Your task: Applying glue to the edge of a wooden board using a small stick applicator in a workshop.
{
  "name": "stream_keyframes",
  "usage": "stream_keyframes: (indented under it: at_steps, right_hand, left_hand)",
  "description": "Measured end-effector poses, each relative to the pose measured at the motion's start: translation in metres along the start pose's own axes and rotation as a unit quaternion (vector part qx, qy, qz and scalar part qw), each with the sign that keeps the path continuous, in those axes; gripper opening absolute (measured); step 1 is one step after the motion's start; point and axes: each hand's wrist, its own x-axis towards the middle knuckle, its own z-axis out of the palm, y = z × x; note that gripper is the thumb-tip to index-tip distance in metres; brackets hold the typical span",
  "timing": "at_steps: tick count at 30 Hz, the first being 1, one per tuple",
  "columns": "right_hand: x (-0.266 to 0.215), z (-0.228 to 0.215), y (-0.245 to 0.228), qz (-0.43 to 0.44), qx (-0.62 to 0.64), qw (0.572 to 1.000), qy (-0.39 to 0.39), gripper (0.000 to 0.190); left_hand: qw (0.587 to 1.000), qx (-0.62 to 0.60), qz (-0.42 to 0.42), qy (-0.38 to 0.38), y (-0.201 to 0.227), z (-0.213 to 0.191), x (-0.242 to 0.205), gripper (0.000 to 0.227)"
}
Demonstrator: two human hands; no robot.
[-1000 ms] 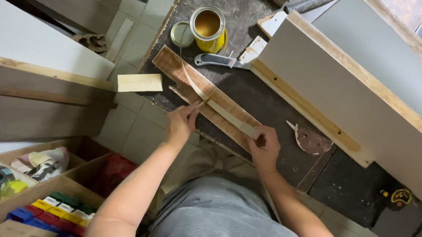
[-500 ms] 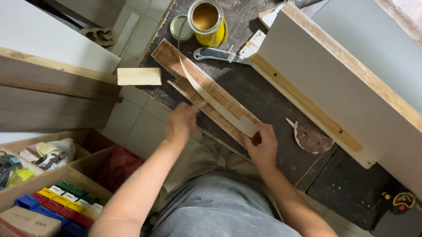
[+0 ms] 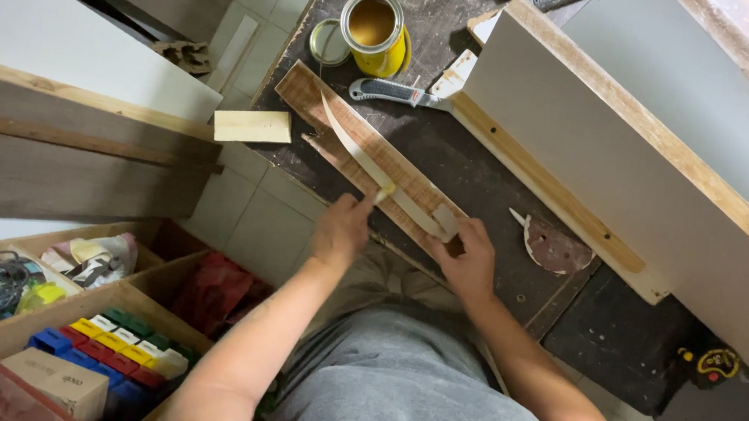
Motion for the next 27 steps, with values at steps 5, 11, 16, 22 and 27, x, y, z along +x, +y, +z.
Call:
stream_keyframes:
  at_steps: [5,11,16,22,27]
  right_hand:
    - [0.001,-0.011,-0.012,0.017,0.033,0.999,-0.003,0.02]
    - [-0.007,-0.023,-0.001,0.04,0.085,0.995,0.042,0.02]
    - [-0.019,-0.036,0.003,0.129,0.14,0.981,0.04,0.028]
    - [-0.035,-0.047,0.007,0.189,0.144,0.971,0.012,0.035]
    - [-0.045,-0.053,0.02,0.181,0.13,0.975,0.017,0.03]
  left_hand:
    - [0.989,0.008,0.126,0.081,-0.013,0.056,-0.008,0.06]
    - [0.991,0.0,0.098,0.095,0.0,0.05,-0.016,0.043]
    - [0.989,-0.004,0.117,0.09,0.008,0.078,-0.019,0.052]
    - [0.982,-0.01,0.168,0.087,0.046,0.075,-0.042,0.046]
    - [0.962,-0.225,-0.13,-0.079,0.064,-0.008,-0.03,0.055]
